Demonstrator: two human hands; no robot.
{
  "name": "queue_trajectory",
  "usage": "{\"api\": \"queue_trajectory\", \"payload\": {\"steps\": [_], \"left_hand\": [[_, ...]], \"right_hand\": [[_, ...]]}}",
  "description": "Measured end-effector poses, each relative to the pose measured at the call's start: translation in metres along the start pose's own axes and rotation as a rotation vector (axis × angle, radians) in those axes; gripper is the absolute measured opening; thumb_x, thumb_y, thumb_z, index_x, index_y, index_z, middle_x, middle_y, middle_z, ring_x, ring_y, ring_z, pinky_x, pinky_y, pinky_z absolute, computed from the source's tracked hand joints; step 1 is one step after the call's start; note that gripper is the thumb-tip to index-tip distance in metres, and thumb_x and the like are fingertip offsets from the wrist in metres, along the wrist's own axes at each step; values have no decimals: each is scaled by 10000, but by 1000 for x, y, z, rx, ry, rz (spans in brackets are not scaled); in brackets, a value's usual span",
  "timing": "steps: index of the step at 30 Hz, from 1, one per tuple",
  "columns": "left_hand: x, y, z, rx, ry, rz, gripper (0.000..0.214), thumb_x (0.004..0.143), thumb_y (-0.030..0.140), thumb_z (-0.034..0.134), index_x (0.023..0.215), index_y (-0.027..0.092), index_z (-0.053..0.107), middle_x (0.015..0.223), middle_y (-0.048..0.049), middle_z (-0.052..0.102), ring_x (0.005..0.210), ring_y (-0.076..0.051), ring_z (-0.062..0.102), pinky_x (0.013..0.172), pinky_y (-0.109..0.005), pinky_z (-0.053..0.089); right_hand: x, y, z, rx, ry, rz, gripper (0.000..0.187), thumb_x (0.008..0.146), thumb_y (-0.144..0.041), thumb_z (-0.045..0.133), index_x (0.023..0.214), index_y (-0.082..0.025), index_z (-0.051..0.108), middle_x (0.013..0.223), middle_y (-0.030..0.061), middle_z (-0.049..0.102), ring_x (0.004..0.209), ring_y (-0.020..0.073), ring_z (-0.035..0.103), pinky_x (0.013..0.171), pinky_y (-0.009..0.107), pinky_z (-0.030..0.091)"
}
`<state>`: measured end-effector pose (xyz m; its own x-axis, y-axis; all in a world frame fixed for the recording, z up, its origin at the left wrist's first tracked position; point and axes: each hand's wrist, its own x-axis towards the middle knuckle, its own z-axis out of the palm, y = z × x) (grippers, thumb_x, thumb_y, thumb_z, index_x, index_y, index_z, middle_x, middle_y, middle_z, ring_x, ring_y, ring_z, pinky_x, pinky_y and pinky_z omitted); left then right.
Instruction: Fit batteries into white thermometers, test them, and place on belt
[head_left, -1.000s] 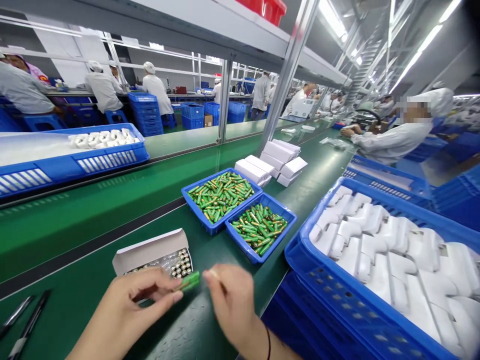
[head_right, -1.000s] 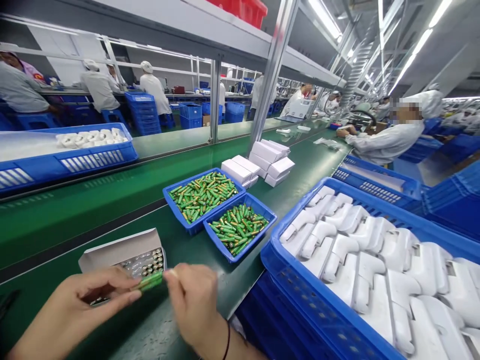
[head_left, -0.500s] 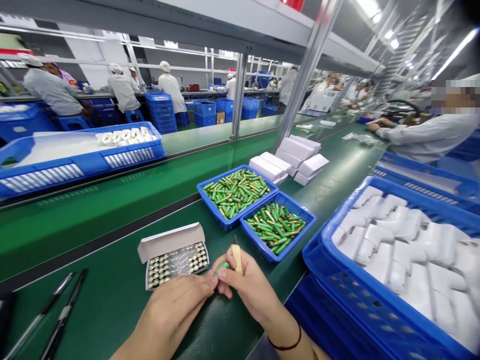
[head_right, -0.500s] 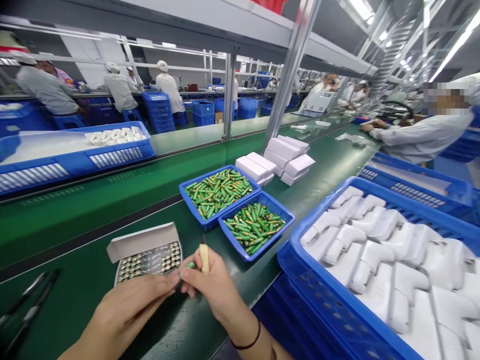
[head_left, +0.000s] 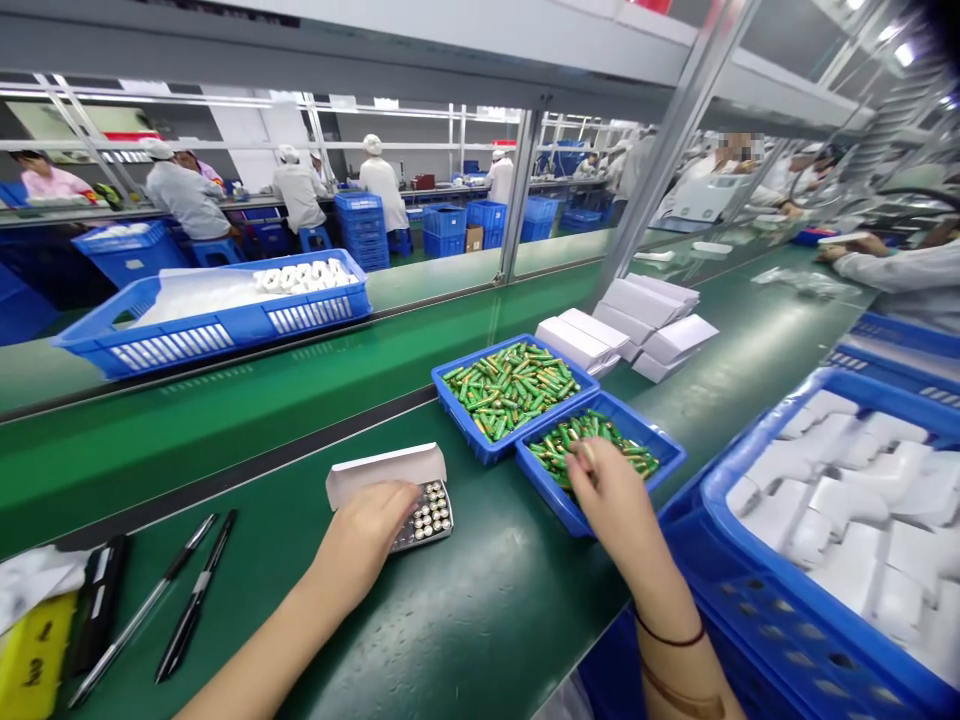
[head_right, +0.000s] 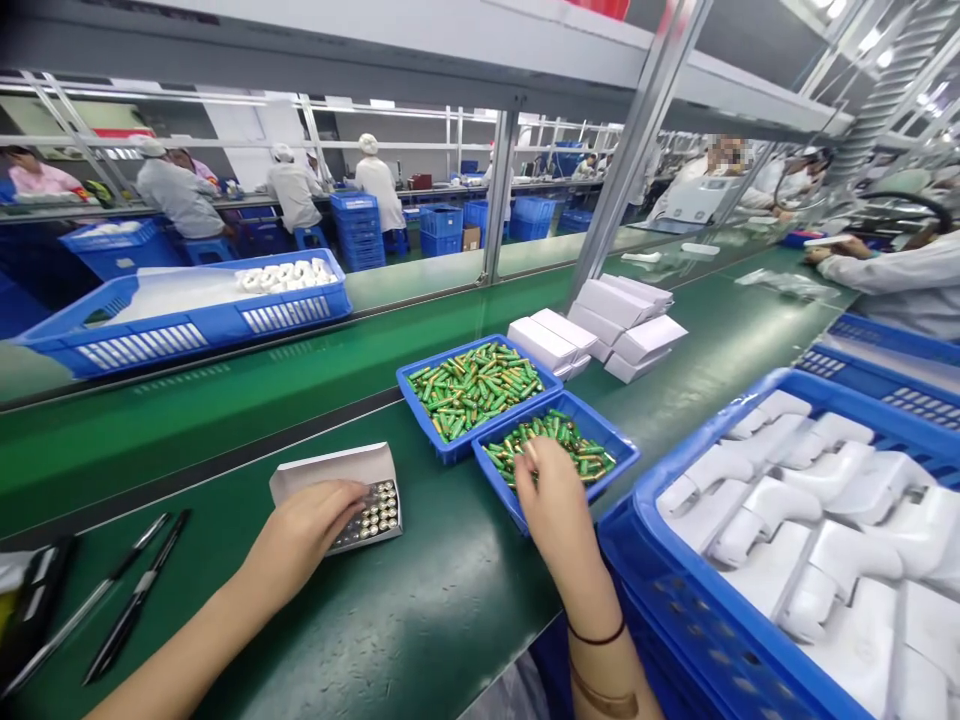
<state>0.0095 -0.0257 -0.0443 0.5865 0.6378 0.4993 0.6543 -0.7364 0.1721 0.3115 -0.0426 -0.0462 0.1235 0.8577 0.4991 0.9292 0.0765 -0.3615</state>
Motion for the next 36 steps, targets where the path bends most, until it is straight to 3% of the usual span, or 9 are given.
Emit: {"api": "queue_trajectory", "payload": {"steps": [3,10,15,20,24,27,31,34,36], "left_hand": [[1,0,0,41,-7,59,257,956,208,386,935,151,636,874,-67,710,764,-195,671,680,-302,535],[-2,-7,-4,-27,23,71,192,932,250,467,986,166,630,851,-51,694,755,-186,653,679,-288,500],[-2,-6,5,7,-44,-11,371,959,342,352,854,200,679,930,-80,668,784,-217,651,640,-307,510],[-1,2,-1,-57,-200,-153,389,947,412,330,917,220,667,958,-77,630,801,-234,626,663,-345,505],[1,8,-4,-126,-392,-262,363,929,427,356,905,227,658,939,-67,595,793,-237,609,663,-356,489],[4,10,-3,-184,-456,-330,349,924,412,365,949,236,666,964,-66,575,786,-224,612,623,-321,480],[5,6,-3,-312,-444,-399,311,887,434,452,882,239,694,950,-51,602,764,-207,630,646,-299,497],[5,2,-8,-407,-339,-460,292,854,453,511,867,243,714,953,-49,671,811,-221,655,688,-293,520],[7,3,-15,-471,-237,-535,287,823,467,560,876,236,723,920,-52,713,804,-231,671,669,-284,534]], "right_hand": [[-3,-3,9,-5,-129,-28,240,838,-184,416,657,-244,271,648,18,464,660,208,468,626,320,373],[15,17,10,-153,-104,104,178,849,-157,462,700,-227,397,779,79,563,792,257,492,705,362,415],[8,10,7,-156,-123,103,68,869,-154,466,825,-184,508,945,146,622,880,293,538,750,410,453],[-4,-4,4,-74,-163,2,55,894,-187,491,885,-199,544,1091,110,640,1026,246,567,863,363,481],[4,10,4,-85,-85,64,145,931,-229,430,860,-174,545,1120,189,617,1138,307,523,944,473,432],[6,13,8,-83,-96,67,148,922,-209,435,843,-174,555,1072,186,638,1124,331,530,946,505,423],[-9,-16,3,-46,-104,33,165,947,-241,398,912,-161,539,1089,177,619,1115,314,519,933,469,424],[-26,-52,-11,121,-113,17,234,976,-289,323,819,-192,467,894,106,581,870,247,544,768,379,448],[-36,-73,-20,360,-226,-3,256,988,-311,292,782,-213,406,745,22,491,687,177,484,633,296,399]]}}
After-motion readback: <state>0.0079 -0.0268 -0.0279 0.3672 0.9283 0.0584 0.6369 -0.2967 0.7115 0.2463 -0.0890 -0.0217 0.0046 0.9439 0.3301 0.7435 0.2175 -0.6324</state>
